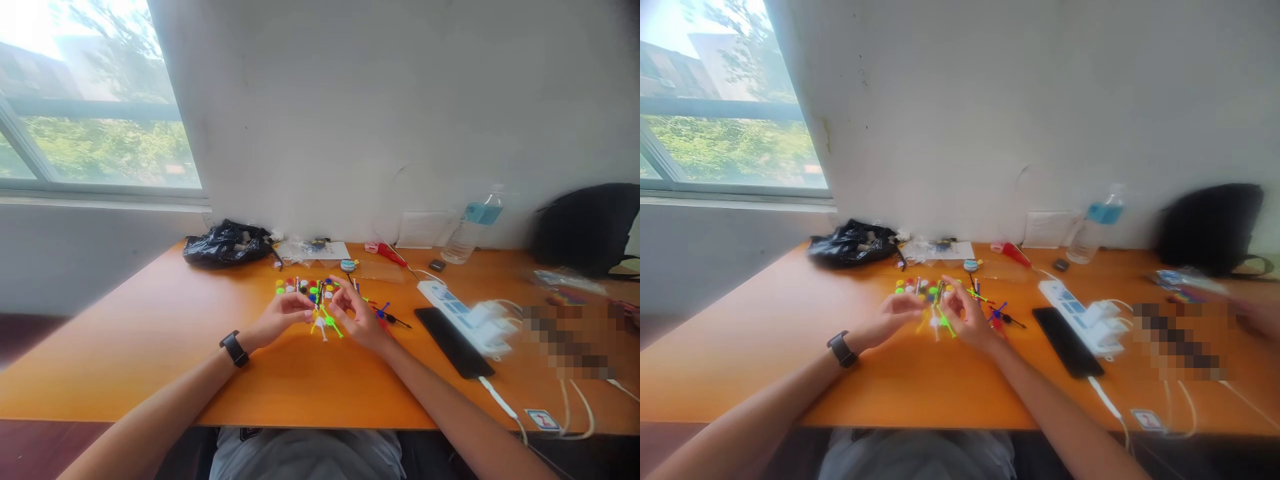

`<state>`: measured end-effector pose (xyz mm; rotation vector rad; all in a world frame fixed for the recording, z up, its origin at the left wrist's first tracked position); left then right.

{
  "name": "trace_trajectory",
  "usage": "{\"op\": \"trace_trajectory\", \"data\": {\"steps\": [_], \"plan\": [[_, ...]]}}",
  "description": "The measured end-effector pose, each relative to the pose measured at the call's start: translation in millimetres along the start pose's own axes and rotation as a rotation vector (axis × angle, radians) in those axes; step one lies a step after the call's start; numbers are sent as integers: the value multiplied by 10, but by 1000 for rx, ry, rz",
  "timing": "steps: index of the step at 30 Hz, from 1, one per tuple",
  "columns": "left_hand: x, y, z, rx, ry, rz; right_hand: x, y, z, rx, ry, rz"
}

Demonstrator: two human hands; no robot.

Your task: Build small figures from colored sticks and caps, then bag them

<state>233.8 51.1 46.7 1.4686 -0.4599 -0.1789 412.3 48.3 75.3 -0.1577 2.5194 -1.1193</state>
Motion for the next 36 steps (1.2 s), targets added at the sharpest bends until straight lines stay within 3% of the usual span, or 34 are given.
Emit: {"op": "trace_trajectory", "data": {"steps": [5, 10, 17, 36], "plan": [[-73, 1, -5, 18, 72, 1, 18, -87, 11, -11, -24, -62], [-137, 40, -9, 56, 143, 1, 146, 115, 90, 166, -320, -193], [-152, 18, -36, 48, 155, 2, -10, 185, 10, 205, -138, -258], [-144, -33, -68, 55, 156, -85, -75, 272, 0, 238, -42, -122]]}}
Point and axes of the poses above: each hand's wrist, its own z-axis away from the middle knuckle, its own x-axis out of the palm, y = z × x, the point moved 8 cm from there along -z, towards the middle knuckle, and after that the axes turned 10 degrees about -x, right-handed, at the moved point
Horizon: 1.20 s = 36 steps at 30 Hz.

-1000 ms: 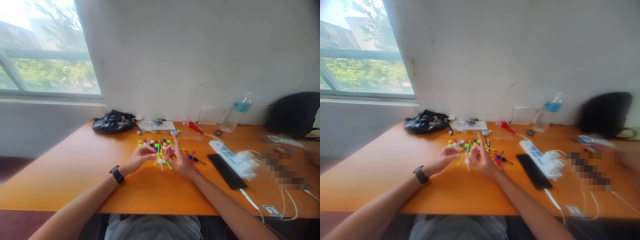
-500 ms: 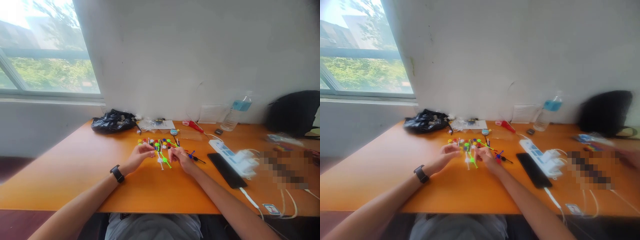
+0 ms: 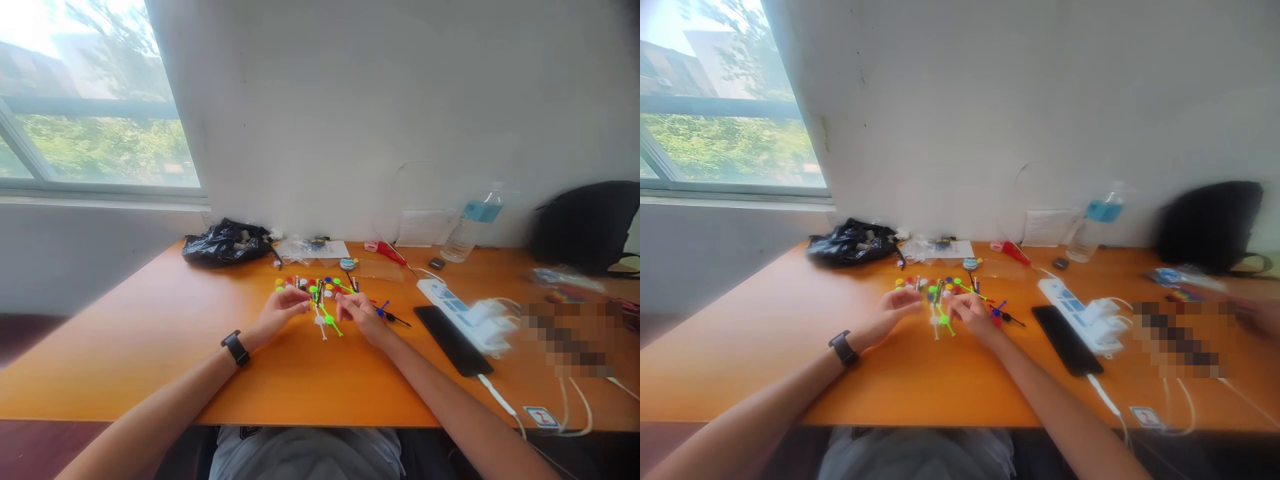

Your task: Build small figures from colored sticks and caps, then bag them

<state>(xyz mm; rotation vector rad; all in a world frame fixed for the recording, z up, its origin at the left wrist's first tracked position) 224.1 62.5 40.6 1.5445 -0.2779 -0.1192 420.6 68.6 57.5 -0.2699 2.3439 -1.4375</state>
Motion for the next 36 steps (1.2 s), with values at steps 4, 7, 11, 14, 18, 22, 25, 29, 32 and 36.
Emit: {"op": "trace_trajectory", "data": {"steps": [4, 7, 11, 14, 18, 22, 25, 29, 32, 36], "plan": [[-3, -11, -6, 11, -7, -8, 6, -27, -4, -7, -5, 40], [3, -19, -2, -8, -12, -20, 9, -40, -5, -7, -2, 52], [0, -13, 8, -15, -2, -34, 21, -81, -9, -18, -9, 63], [-16, -13, 3, 5, 2, -9, 36, -130, -13, -40, -20, 100], [-41, -40, -26, 7, -8, 69, 54, -198, -7, -148, -8, 242], [-81, -78, -63, -25, 18, 162, 149, -222, 30, -274, -83, 400], [-83, -96, -78, -58, 18, 253, 232, -201, 64, -288, -181, 434], [-42, -63, -57, -41, -25, 242, 283, -201, 95, -290, -254, 472], [-21, -7, -16, 12, -17, 79, 294, -201, 103, -293, -278, 484], [48, 51, 44, 19, -35, -83, 306, -194, 104, -295, -309, 491]]}}
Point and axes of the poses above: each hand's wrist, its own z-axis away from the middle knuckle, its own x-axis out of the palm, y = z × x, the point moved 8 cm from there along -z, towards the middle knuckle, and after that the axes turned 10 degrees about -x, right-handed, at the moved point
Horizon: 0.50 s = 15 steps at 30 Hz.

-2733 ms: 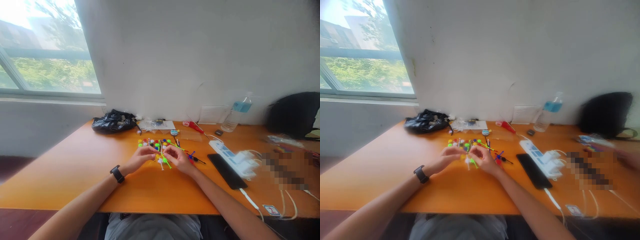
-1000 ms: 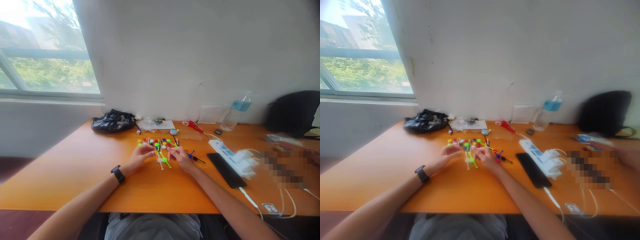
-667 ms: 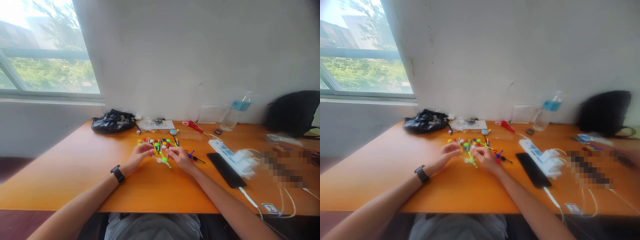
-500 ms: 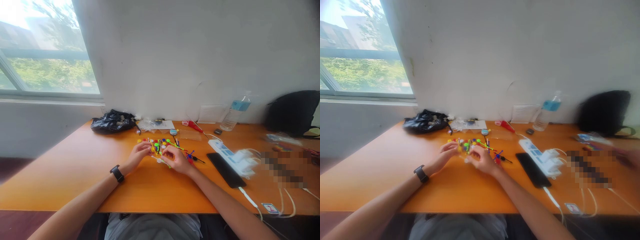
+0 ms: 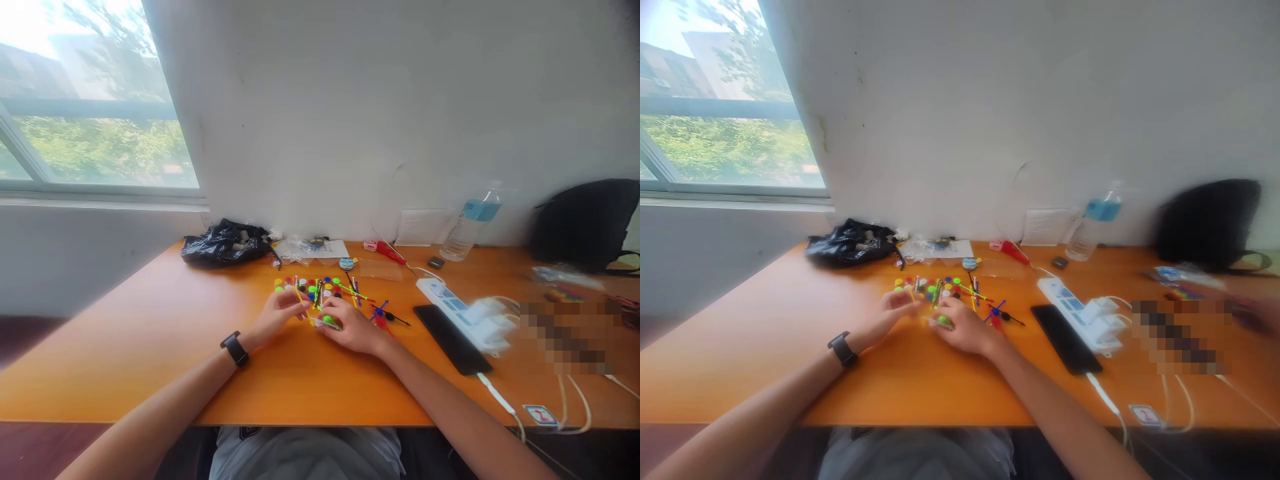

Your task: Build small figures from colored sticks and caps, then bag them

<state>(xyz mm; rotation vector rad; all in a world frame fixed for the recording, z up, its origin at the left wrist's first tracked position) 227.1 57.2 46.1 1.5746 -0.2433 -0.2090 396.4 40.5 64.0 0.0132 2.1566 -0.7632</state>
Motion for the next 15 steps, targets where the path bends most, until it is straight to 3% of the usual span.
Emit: {"op": "trace_trajectory", "data": {"steps": [8, 15], "plan": [[124, 132, 104, 102, -48, -334, -17, 13, 2, 8, -15, 45], [242, 136, 113, 274, -124, -618, 53, 7, 6, -33, -31, -121]]}}
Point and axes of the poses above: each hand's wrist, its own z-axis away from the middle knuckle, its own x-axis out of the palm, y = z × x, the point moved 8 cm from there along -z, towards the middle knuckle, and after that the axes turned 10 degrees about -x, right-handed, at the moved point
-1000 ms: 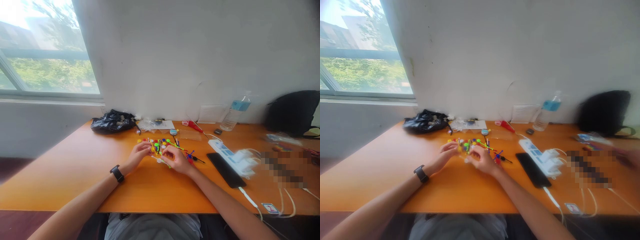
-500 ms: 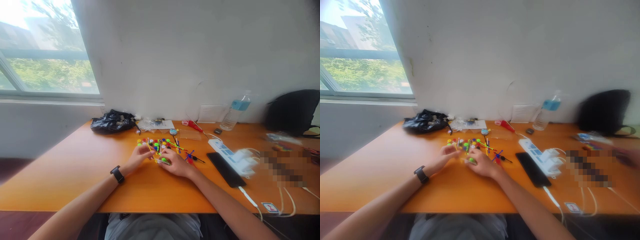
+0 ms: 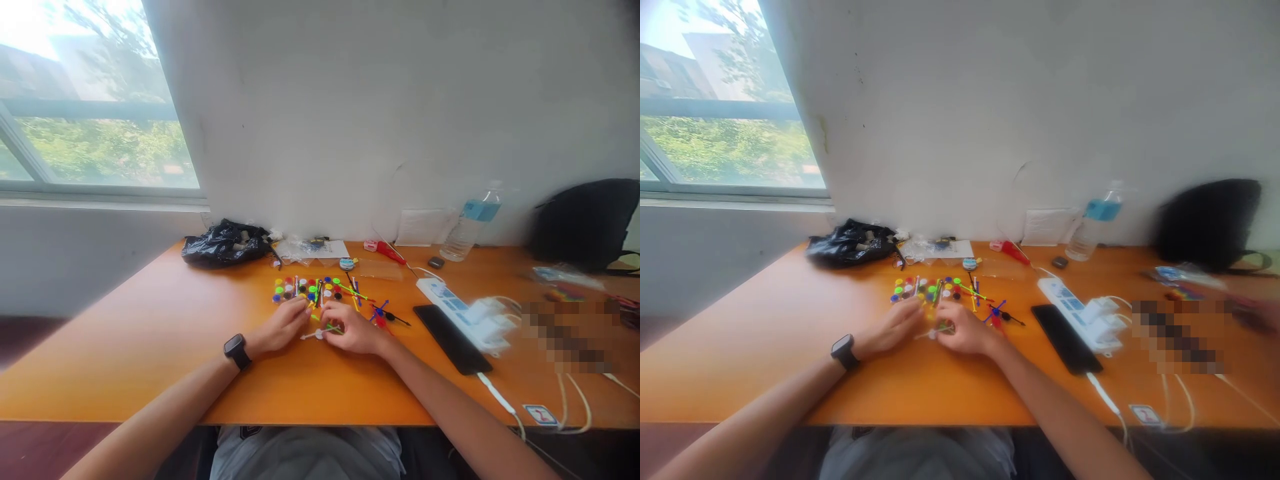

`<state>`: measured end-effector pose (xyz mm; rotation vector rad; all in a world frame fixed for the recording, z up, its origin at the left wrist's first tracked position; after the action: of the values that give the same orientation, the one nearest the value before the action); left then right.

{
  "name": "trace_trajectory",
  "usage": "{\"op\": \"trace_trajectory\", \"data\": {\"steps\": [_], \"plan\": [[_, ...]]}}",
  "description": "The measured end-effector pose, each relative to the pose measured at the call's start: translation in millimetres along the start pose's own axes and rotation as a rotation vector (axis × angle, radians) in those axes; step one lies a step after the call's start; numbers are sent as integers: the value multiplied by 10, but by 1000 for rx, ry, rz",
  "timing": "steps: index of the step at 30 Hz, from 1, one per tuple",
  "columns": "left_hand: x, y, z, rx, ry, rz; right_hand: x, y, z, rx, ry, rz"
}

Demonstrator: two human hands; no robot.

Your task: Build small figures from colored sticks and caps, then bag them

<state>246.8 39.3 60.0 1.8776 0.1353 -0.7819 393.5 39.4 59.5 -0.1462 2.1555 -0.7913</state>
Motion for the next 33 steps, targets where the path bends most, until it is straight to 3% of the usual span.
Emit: {"op": "trace_trajectory", "data": {"steps": [6, 13, 17, 21, 24, 28, 30, 33], "plan": [[80, -154, -25, 1, 8, -69, 95, 14, 0, 1, -58, -225], [92, -42, 6, 66, -41, -87, 121, 4, -6, 0, -72, -280], [96, 10, 30, 71, -73, -85, 3, -55, -22, 24, 28, -181], [96, 43, 73, 67, -94, -121, -259, -32, -25, 97, 166, 5], [136, 54, 116, 92, -141, -164, -518, 112, 29, 256, 181, 312], [192, 54, 148, 141, -176, -209, -1009, 335, 253, 595, 157, 820], [209, 66, 148, 158, -181, -215, -1186, 464, 409, 763, 77, 872], [225, 108, 144, 182, -190, -208, -1332, 630, 648, 952, -72, 781]]}}
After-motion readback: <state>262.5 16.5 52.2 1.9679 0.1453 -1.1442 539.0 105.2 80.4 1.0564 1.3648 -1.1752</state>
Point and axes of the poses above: each hand's wrist, its own z-axis away from the middle knuckle, its own x-axis out of the palm, y = z × x, the point moved 8 cm from there along -z, towards the middle knuckle, and after that the axes turned 10 degrees about -x, right-handed, at the moved point
